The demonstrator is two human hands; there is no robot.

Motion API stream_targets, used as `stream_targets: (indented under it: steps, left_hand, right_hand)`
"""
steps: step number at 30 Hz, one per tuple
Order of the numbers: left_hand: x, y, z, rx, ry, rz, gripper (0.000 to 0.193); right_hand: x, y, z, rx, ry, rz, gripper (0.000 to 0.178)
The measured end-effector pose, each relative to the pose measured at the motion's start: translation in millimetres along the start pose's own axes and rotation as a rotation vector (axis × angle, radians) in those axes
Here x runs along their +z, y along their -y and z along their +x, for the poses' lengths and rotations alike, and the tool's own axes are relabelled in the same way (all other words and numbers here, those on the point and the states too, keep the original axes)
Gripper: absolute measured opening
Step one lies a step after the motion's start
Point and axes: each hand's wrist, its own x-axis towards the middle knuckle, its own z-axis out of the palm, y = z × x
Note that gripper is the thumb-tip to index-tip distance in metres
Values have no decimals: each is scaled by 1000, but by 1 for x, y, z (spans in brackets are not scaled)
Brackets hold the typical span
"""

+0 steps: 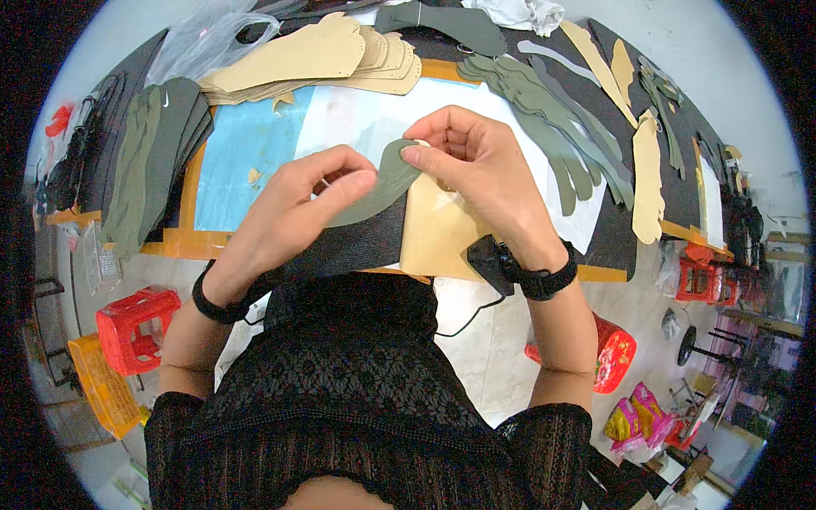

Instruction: Manually aligning and adhering various pre-cut fabric and leather components for footwear manufacturing.

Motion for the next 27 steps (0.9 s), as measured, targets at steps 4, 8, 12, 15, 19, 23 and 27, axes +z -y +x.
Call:
stream_targets:
  steps: [4,8,12,15,19,23,27]
  left_hand:
    - [5,4,9,-39,35,-9,23]
    - [7,16,12,-91,21,-93,21]
    - [7,20,13,-11,-85,-132,26]
    - [3,18,15,-62,-41,-100,18]
    - [2,23,15,-87,-51,-53,18]
    - [-1,24,17,-70,-69,-33,19]
    - [4,31,19,17,-157,-93,27]
  right_hand:
    - [3,6,-2,14,17,-24,19]
    - [6,12,-5,-22,-42,80,23]
    - [1,1,-15,-80,-95,111,28]
    - [5,-3,-26,-250,-144,-276,30]
    - [16,-3,-30,-303,-235,-482,25]
    - [17,-10,-30,-234,-248,-376,20]
    - [18,-16,-30,-199,-242,-231,17]
